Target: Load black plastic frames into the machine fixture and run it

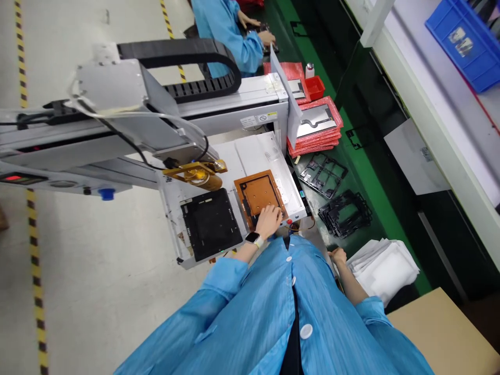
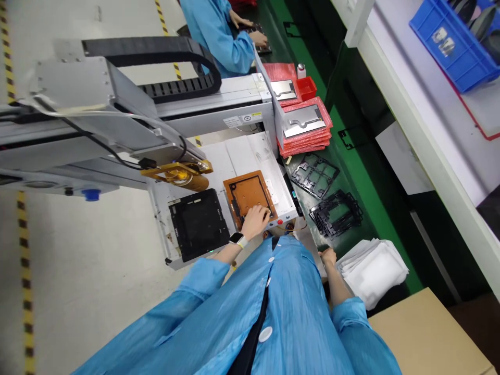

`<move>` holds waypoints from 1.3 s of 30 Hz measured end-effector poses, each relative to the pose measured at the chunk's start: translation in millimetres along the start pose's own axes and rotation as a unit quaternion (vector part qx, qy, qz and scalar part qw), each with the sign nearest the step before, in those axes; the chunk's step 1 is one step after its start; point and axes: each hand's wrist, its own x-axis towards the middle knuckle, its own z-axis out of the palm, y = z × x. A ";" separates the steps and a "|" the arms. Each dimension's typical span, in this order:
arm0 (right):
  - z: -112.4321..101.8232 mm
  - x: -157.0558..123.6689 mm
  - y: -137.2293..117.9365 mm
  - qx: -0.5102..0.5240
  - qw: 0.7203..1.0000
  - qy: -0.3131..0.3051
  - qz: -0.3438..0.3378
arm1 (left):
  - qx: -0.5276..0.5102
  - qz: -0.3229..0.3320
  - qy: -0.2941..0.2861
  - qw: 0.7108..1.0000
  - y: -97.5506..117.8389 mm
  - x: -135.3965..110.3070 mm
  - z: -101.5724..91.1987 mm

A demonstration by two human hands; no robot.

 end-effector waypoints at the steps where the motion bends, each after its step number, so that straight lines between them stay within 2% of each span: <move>1: -0.4 -3.6 1.1 0.011 1.000 -0.002 -0.002 | 0.019 0.015 0.019 1.000 2.1 14.8 -2.6; 5: -0.5 -25.3 6.1 0.068 0.997 -0.021 -0.030 | 0.061 0.035 0.027 0.997 -1.0 61.1 -2.1; 10: -0.7 -54.9 -1.6 0.134 0.985 -0.053 -0.097 | 0.088 0.052 -0.005 0.995 -22.3 95.6 3.6; 14: -11.2 -62.7 -33.3 0.149 0.976 -0.031 -0.157 | 0.110 0.101 -0.042 0.988 -23.2 114.1 -7.6; 17: -21.7 -63.0 -79.6 0.129 0.961 -0.003 -0.244 | 0.105 0.116 -0.050 0.986 -16.6 119.3 -24.2; 19: -25.2 -66.2 -122.0 0.086 0.932 0.040 -0.349 | 0.077 0.110 -0.039 0.990 -14.4 117.3 -36.8; 22: -21.1 -79.6 -193.8 -0.006 0.862 0.099 -0.497 | 0.050 0.087 -0.019 0.995 -14.1 104.7 -54.1; 25: -7.4 -99.3 -255.6 -0.099 0.787 0.106 -0.599 | 0.080 0.063 0.000 0.995 -11.0 81.5 -65.1; 27: 3.5 -110.7 -282.1 -0.150 0.741 0.103 -0.647 | 0.116 0.042 0.023 0.992 -6.6 63.4 -69.2; 29: 13.2 -117.8 -295.9 -0.191 0.711 0.102 -0.669 | 0.137 0.017 0.056 0.989 -2.9 47.0 -72.7; 31: 19.7 -120.4 -301.1 -0.227 0.696 0.102 -0.673 | 0.123 -0.005 0.089 0.988 -2.3 34.5 -77.0; 35: 20.8 -118.8 -307.9 -0.271 0.692 0.100 -0.662 | 0.090 -0.019 0.122 0.988 -8.2 21.8 -87.7; 39: 6.5 -120.9 -323.1 -0.272 0.687 0.078 -0.669 | 0.065 -0.025 0.128 0.989 -12.5 18.2 -95.0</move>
